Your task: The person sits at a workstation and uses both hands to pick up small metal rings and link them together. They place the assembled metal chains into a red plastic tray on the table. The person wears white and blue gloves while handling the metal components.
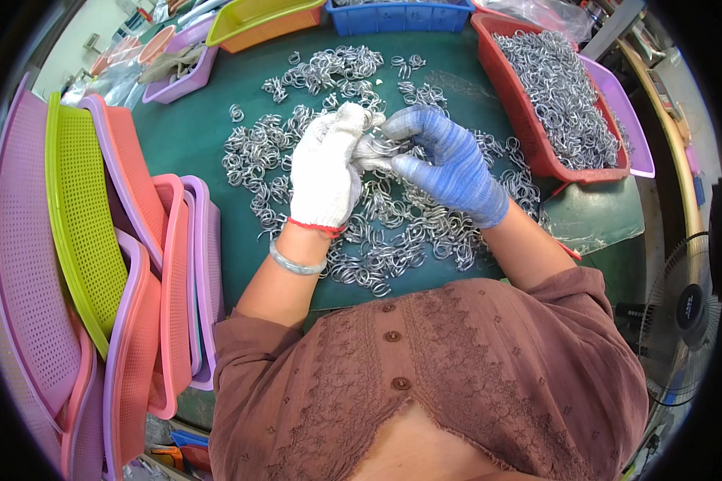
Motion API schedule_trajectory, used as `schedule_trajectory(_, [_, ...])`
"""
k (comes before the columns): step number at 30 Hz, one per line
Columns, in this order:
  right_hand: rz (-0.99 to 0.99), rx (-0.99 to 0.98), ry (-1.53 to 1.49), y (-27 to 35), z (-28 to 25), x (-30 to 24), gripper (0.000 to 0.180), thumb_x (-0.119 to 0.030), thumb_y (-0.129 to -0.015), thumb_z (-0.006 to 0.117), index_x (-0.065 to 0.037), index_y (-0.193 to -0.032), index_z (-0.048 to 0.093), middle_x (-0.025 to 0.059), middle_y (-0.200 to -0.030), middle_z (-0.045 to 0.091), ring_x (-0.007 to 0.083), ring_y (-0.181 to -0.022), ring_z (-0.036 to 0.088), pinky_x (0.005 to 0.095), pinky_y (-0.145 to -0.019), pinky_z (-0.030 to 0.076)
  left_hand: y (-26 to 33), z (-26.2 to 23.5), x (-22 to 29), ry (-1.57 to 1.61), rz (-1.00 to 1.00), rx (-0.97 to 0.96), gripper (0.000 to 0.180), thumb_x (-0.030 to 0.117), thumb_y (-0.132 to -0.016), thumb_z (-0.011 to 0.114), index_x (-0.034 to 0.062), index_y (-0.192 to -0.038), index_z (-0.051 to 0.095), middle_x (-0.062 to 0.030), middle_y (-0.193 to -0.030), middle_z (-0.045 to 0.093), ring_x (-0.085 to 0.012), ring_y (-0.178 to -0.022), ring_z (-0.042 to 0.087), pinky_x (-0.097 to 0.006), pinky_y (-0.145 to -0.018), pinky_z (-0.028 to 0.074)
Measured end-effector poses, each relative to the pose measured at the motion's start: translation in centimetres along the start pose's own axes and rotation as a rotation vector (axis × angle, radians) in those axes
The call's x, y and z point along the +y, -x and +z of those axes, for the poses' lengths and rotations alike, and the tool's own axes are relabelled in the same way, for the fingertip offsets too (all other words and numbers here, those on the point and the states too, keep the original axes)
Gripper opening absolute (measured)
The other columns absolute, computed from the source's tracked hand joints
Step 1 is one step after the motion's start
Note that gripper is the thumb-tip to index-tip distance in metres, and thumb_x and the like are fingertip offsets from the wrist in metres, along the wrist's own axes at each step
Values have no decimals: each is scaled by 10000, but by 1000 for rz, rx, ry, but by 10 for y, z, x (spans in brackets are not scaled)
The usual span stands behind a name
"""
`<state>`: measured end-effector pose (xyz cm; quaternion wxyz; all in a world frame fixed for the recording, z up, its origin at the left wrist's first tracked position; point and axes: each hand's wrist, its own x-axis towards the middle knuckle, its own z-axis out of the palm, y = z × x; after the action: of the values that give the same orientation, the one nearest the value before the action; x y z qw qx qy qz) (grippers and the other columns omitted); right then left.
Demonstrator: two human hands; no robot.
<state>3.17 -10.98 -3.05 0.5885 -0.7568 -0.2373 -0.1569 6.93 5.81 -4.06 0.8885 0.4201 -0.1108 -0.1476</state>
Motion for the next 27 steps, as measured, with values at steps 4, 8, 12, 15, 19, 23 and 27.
schedule_trajectory(4, [110,-15,-28,1,0,3,275,-77,-773,740,-16,-999,595,75,-961,620,159,-886,592,298,-832,488,-1,-1,-4,-87,45,43,237,163,-953,508,-28,-1070,584,-158,-1014,647,-206,-842,644,-321,-677,542])
schedule_trajectory(8, [105,46,-214,3,1,9,253,-40,-790,712,-22,-1007,582,60,-991,616,127,-896,568,287,-837,481,1,2,-2,-128,93,29,237,156,-952,505,-33,-1074,580,-157,-1033,644,-210,-858,644,-335,-695,550])
schedule_trajectory(12, [163,24,-382,1,-4,5,271,23,-797,668,-30,-1037,554,74,-1052,605,134,-980,568,286,-890,473,5,9,4,-124,104,14,243,153,-956,492,-41,-1076,576,-165,-1056,633,-224,-858,647,-352,-724,562])
schedule_trajectory(15, [190,30,-646,1,-6,8,322,53,-774,654,-45,-1058,537,86,-1066,596,168,-1042,574,314,-925,477,7,12,8,-119,100,-35,273,167,-975,460,-53,-1109,549,-187,-1083,615,-258,-884,653,-392,-744,579])
schedule_trajectory(19, [236,53,-814,3,-9,16,349,20,-750,677,-36,-1064,536,90,-1100,584,190,-1071,569,331,-952,463,7,10,10,-61,112,-121,317,208,-987,460,-58,-1150,516,-214,-1118,600,-287,-920,654,-423,-754,584])
schedule_trajectory(23, [256,56,-929,2,-9,16,365,34,-748,664,-42,-1082,540,94,-1111,580,221,-1118,564,356,-980,456,6,6,10,-22,114,-175,348,222,-978,487,-55,-1189,489,-229,-1159,582,-293,-933,653,-432,-768,581])
schedule_trajectory(27, [270,55,-1038,3,-9,17,379,46,-751,651,-47,-1101,540,106,-1129,582,247,-1152,555,382,-1005,447,5,5,9,41,117,-215,374,221,-969,509,-52,-1220,461,-232,-1184,568,-295,-941,650,-434,-780,578])
